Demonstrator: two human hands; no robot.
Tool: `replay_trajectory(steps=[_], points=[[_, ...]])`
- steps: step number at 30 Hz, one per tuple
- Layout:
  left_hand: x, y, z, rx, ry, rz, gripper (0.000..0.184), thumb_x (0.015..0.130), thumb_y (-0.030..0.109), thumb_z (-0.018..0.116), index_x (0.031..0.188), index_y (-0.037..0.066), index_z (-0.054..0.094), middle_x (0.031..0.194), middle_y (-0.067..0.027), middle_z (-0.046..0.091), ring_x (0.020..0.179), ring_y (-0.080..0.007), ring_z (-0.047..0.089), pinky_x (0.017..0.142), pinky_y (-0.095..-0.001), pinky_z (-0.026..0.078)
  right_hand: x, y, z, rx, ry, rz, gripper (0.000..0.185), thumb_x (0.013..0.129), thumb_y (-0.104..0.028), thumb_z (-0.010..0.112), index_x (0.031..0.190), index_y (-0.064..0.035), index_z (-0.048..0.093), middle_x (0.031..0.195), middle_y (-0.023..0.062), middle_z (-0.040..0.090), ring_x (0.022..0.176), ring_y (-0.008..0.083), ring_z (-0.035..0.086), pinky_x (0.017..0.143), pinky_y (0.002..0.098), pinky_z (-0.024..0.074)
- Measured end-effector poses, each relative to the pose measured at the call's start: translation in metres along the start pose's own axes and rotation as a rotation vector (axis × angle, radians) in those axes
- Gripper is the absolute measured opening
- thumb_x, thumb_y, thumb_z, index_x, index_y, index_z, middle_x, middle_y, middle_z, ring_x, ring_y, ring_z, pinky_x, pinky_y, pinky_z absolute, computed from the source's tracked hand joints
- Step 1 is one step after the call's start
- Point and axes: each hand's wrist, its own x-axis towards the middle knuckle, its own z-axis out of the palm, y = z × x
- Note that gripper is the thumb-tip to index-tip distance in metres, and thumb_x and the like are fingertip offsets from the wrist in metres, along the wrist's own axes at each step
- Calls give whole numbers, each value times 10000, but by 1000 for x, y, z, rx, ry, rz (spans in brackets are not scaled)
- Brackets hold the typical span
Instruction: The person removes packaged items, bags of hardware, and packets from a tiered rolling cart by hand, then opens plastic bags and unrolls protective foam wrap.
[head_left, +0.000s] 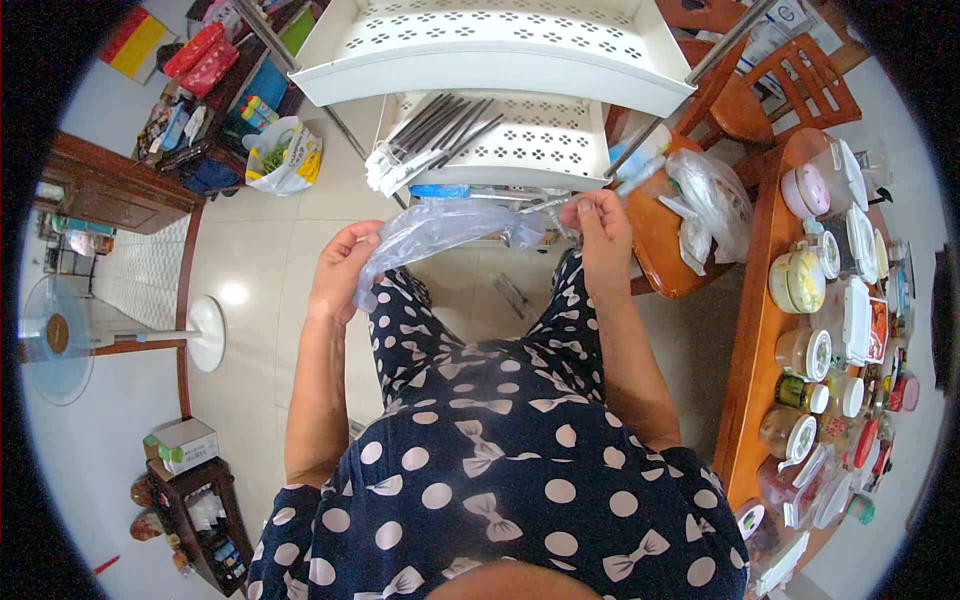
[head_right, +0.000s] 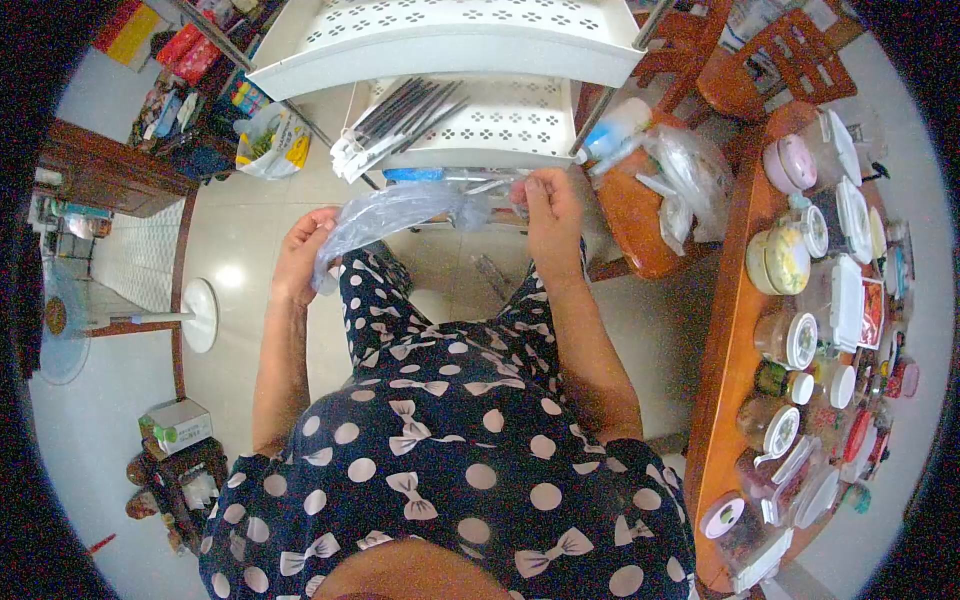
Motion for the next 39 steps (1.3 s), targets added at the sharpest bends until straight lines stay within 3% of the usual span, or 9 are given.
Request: replay_trajectory(steps=[12,15,18,19,24,31,34,37,39], points=[[13,-46,-34,245,-53,-47,150,885,175,629,873,26,643,747,9,634,624,-60,538,594,-197,429,2,-12,9,196,16,123,136,969,-137,423,945,-30,504,844,86,630,737,142,614,685,249,457],[17,-55,-39,478,-86,-39,198,905,210,602,970,25,628,820,13,632,722,-56,541,674,-211,443,-1,-17,14,158,-52,149,144,972,-147,419,951,-26,495,844,95,628,751,147,625,659,251,458],[26,-63,-28,480,172,344,256,910,224,594,1045,7,609,898,-8,620,764,-57,538,709,-219,449,-4,-13,24,194,-129,130,143,975,-151,412,964,-27,481,854,101,621,758,149,631,638,248,457],[21,-50,-20,554,186,368,291,918,223,578,1109,4,583,971,-28,601,824,-64,533,746,-224,453,-5,-11,28,231,-155,123,141,977,-152,409,969,-28,476,857,103,618,758,150,633,631,246,456],[-19,-18,48,239,-230,275,312,870,149,633,1143,14,563,940,-13,610,767,-79,538,698,-221,442,-15,-13,52,92,-251,113,122,977,-140,408,995,-27,453,887,96,598,742,154,634,674,251,491],[-18,-28,81,390,-213,293,232,872,100,621,1086,14,604,887,11,617,716,-41,523,636,-194,437,-23,-19,65,86,-371,155,96,965,-104,435,994,-15,459,957,91,577,782,142,622,749,237,498],[-9,-38,72,316,-152,217,168,881,92,606,1026,13,630,814,23,624,665,-38,522,606,-192,438,-18,-10,62,-26,-278,-64,112,931,-101,503,1002,-16,487,956,84,576,838,158,607,752,268,490],[-6,-40,69,208,-94,217,124,888,79,591,984,18,641,782,28,624,654,-31,524,600,-185,438,-18,-26,55,-794,46,-678,159,890,-108,561,1010,-16,514,951,89,586,879,167,591,743,301,479],[-8,-37,70,190,-37,230,108,890,67,584,970,22,641,793,27,622,672,-22,525,612,-179,439,-27,-27,51,-707,-50,-643,188,862,-113,594,1005,-14,524,939,86,586,853,163,581,740,308,468]])
